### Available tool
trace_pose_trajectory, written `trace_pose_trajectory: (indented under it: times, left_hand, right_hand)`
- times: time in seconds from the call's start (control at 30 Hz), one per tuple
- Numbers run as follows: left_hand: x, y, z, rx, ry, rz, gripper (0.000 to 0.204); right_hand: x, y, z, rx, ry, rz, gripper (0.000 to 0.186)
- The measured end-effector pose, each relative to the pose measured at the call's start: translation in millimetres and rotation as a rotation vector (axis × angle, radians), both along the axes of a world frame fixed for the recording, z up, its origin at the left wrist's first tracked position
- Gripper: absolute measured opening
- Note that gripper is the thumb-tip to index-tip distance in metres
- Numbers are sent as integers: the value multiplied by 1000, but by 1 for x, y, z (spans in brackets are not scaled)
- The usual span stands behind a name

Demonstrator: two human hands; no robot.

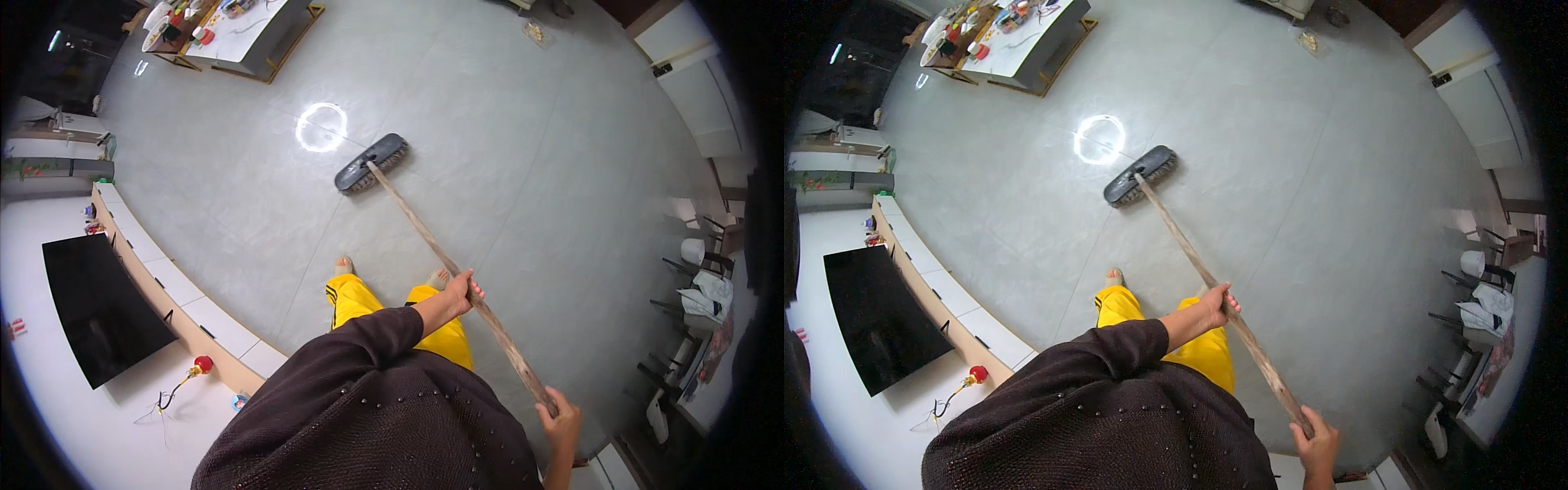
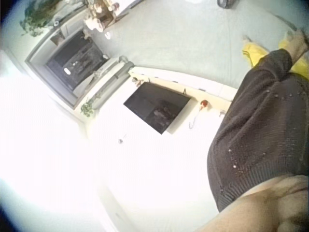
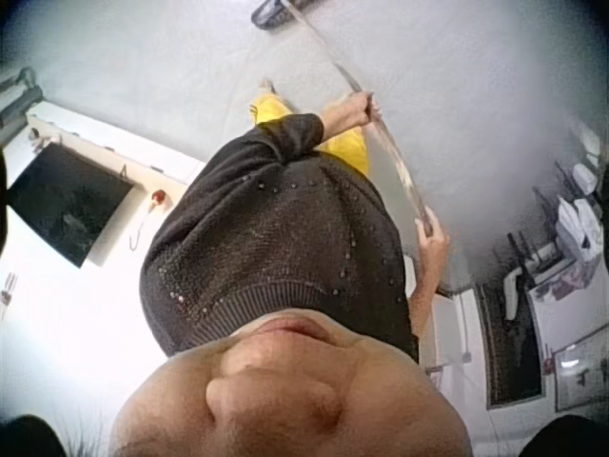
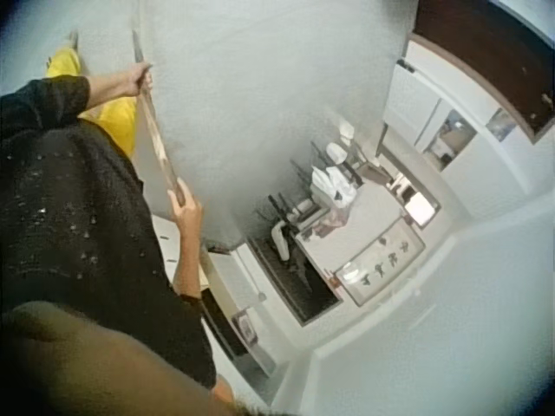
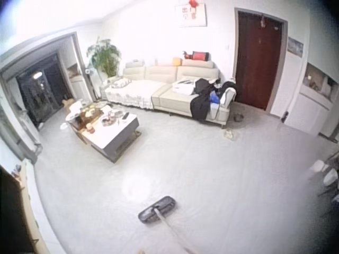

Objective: The person sweeps the tiled floor with a long-handled broom, moving from the kitchen area into the living room. They gather debris into a small white bucket and continue sweeping around furniture.

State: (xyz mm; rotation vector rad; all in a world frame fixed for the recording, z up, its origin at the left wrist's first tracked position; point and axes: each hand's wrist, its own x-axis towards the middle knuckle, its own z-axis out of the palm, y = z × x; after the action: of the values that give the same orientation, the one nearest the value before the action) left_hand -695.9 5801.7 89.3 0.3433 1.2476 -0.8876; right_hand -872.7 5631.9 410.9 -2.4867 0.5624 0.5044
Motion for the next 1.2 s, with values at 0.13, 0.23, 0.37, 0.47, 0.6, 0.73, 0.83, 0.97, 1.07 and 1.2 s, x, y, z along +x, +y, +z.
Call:
trace_pose_trajectory:
  times: [0.13, 0.23, 0.37, 0.47, 0.6, 0.73, 0.83, 0.97, 1.07, 1.2]
  left_hand:
    - [19, -45, 3, -15, -28, -57, 20]
    - [42, -64, -2, -21, -101, -86, 21]
    - [89, -64, -23, -103, -154, -70, 21]
    - [140, -35, -40, -172, -183, -37, 19]
    - [223, 15, -47, -289, -218, 130, 17]
    - [316, 98, -36, -277, -302, 316, 17]
    - [371, 202, -52, -208, -411, 445, 17]
    - [412, 357, -88, 34, -568, 493, 13]
    - [435, 474, -126, 172, -380, 642, 12]
    - [457, 571, -105, 397, -166, 651, 23]
  right_hand:
    - [8, -15, 6, 53, -8, -121, 36]
    - [28, -12, 8, 91, 60, -216, 37]
    - [78, -5, -6, 108, 70, -218, 38]
    - [139, 12, -24, 131, 86, -179, 40]
    - [238, 37, -23, 52, 32, 40, 42]
    - [384, 110, -3, -1, 154, 182, 41]
    - [472, 182, -10, 32, 179, 350, 41]
    - [535, 272, -79, 154, 35, 593, 41]
    - [569, 347, -132, 277, -44, 749, 40]
    - [593, 424, -142, 198, -72, 860, 43]
